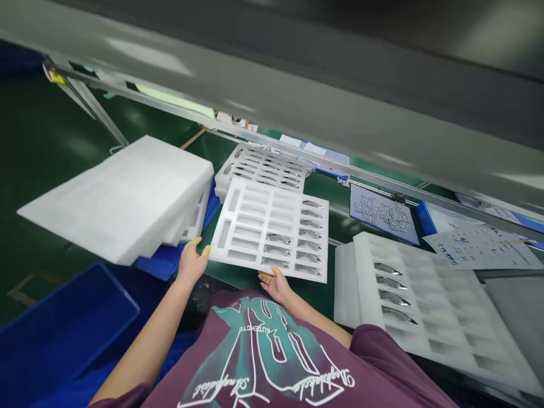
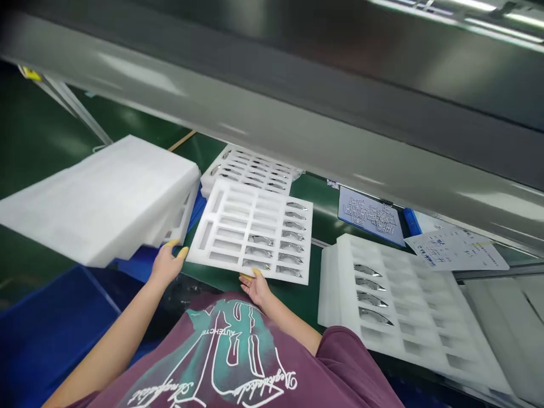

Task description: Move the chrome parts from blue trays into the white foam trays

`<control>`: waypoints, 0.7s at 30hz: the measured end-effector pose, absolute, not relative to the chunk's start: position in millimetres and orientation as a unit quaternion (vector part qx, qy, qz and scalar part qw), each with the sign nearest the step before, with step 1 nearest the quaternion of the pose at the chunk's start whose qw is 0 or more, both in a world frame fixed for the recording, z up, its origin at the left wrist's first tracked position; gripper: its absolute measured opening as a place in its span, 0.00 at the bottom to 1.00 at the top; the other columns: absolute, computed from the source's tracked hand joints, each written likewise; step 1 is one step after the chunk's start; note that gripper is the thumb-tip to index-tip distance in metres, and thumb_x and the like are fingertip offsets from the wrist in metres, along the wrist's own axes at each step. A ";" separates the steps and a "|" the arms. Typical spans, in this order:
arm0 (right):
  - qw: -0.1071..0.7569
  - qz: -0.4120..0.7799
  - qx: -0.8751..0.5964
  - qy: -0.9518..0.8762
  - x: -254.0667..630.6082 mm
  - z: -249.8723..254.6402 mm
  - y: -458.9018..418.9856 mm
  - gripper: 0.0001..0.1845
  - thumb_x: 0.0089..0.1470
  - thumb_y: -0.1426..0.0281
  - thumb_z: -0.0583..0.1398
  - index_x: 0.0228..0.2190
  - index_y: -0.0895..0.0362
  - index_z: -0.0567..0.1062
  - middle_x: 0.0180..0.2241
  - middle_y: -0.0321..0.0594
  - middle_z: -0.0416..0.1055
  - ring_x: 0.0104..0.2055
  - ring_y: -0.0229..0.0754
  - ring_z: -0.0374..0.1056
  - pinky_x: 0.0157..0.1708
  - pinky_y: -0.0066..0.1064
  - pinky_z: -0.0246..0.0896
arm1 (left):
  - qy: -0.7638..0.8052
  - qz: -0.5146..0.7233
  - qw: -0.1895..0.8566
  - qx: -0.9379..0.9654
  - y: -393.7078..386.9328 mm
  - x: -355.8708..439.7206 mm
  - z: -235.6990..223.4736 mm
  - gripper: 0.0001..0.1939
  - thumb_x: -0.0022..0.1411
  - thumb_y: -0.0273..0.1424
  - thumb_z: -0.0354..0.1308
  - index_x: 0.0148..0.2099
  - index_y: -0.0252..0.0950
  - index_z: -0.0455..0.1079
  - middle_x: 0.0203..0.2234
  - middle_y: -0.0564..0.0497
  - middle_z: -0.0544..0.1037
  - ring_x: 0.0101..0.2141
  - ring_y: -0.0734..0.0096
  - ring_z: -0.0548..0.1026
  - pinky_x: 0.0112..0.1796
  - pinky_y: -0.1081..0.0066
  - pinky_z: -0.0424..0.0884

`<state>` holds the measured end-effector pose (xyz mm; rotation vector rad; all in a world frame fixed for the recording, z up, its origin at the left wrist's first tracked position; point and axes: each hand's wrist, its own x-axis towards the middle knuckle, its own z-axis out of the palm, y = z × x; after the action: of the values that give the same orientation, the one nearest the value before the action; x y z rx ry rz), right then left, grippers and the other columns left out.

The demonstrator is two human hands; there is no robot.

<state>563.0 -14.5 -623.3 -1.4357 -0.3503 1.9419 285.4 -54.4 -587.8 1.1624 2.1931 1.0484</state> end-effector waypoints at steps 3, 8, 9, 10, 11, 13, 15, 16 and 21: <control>0.326 0.757 -0.553 -0.118 574.7 -634.6 -29.8 0.15 0.60 0.65 0.50 0.40 0.61 0.70 0.31 0.44 0.75 0.30 0.37 0.73 0.26 0.25 0.64 | 0.785 0.359 0.287 0.414 -78.2 342.7 -600.0 0.25 0.57 0.32 0.53 0.56 0.28 0.64 0.55 0.37 0.67 0.55 0.55 0.67 0.56 0.60 0.62; 0.271 0.782 -0.555 -0.083 587.1 -665.6 -53.7 0.13 0.60 0.66 0.51 0.39 0.59 0.71 0.30 0.41 0.75 0.31 0.36 0.73 0.26 0.25 0.65 | 0.758 0.372 0.358 0.399 -143.4 404.8 -628.9 0.22 0.57 0.32 0.53 0.53 0.31 0.67 0.53 0.40 0.70 0.53 0.58 0.69 0.55 0.62 0.63; 0.265 0.782 -0.559 -0.082 589.7 -672.4 -57.4 0.12 0.60 0.66 0.50 0.38 0.58 0.71 0.30 0.40 0.75 0.31 0.36 0.73 0.27 0.25 0.65 | 0.754 0.381 0.372 0.384 -159.3 413.3 -634.5 0.22 0.57 0.32 0.53 0.53 0.32 0.67 0.52 0.41 0.71 0.53 0.59 0.69 0.55 0.62 0.64; 0.258 0.780 -0.563 -0.085 592.6 -678.4 -60.1 0.12 0.59 0.67 0.50 0.38 0.57 0.71 0.30 0.39 0.75 0.31 0.36 0.73 0.27 0.25 0.65 | 0.751 0.393 0.387 0.364 -175.4 421.2 -639.0 0.21 0.56 0.33 0.52 0.52 0.33 0.68 0.51 0.41 0.72 0.52 0.60 0.70 0.54 0.62 0.65; 0.250 0.777 -0.571 -0.089 595.9 -683.2 -61.5 0.11 0.60 0.67 0.50 0.37 0.57 0.70 0.30 0.39 0.75 0.32 0.36 0.73 0.27 0.26 0.65 | 0.748 0.406 0.401 0.339 -191.6 428.6 -642.0 0.21 0.56 0.33 0.52 0.52 0.33 0.68 0.50 0.42 0.73 0.50 0.60 0.71 0.53 0.62 0.66; 0.230 0.764 -0.594 -0.104 603.1 -688.6 -60.6 0.12 0.60 0.67 0.48 0.35 0.55 0.70 0.29 0.38 0.74 0.31 0.36 0.73 0.27 0.26 0.64 | 0.744 0.431 0.424 0.284 -222.1 442.5 -641.9 0.21 0.56 0.34 0.52 0.51 0.33 0.68 0.49 0.42 0.74 0.48 0.61 0.73 0.51 0.63 0.69; 0.208 0.746 -0.619 -0.129 610.0 -690.6 -56.5 0.14 0.62 0.65 0.46 0.33 0.54 0.69 0.27 0.37 0.73 0.30 0.35 0.72 0.27 0.25 0.64 | 0.743 0.452 0.432 0.238 -247.1 453.6 -634.1 0.20 0.56 0.33 0.53 0.50 0.34 0.69 0.48 0.42 0.75 0.47 0.61 0.74 0.50 0.63 0.69; 0.197 0.736 -0.630 -0.147 612.8 -691.5 -54.3 0.16 0.62 0.63 0.44 0.32 0.54 0.68 0.27 0.37 0.72 0.29 0.35 0.71 0.26 0.25 0.64 | 0.744 0.463 0.430 0.219 -256.9 457.3 -628.8 0.19 0.56 0.33 0.53 0.49 0.34 0.70 0.47 0.43 0.75 0.46 0.62 0.74 0.50 0.63 0.70; 0.111 0.717 -0.643 -0.244 614.6 -697.5 -65.6 0.22 0.60 0.52 0.41 0.32 0.52 0.65 0.32 0.38 0.73 0.28 0.36 0.70 0.26 0.28 0.63 | 0.747 0.524 0.369 0.175 -295.0 445.2 -607.9 0.18 0.55 0.34 0.54 0.47 0.34 0.72 0.42 0.45 0.78 0.41 0.66 0.76 0.46 0.66 0.72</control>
<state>614.6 -65.6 -697.5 -1.8889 -0.7175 2.1067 445.2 -295.0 -607.9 0.4500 1.9183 1.3457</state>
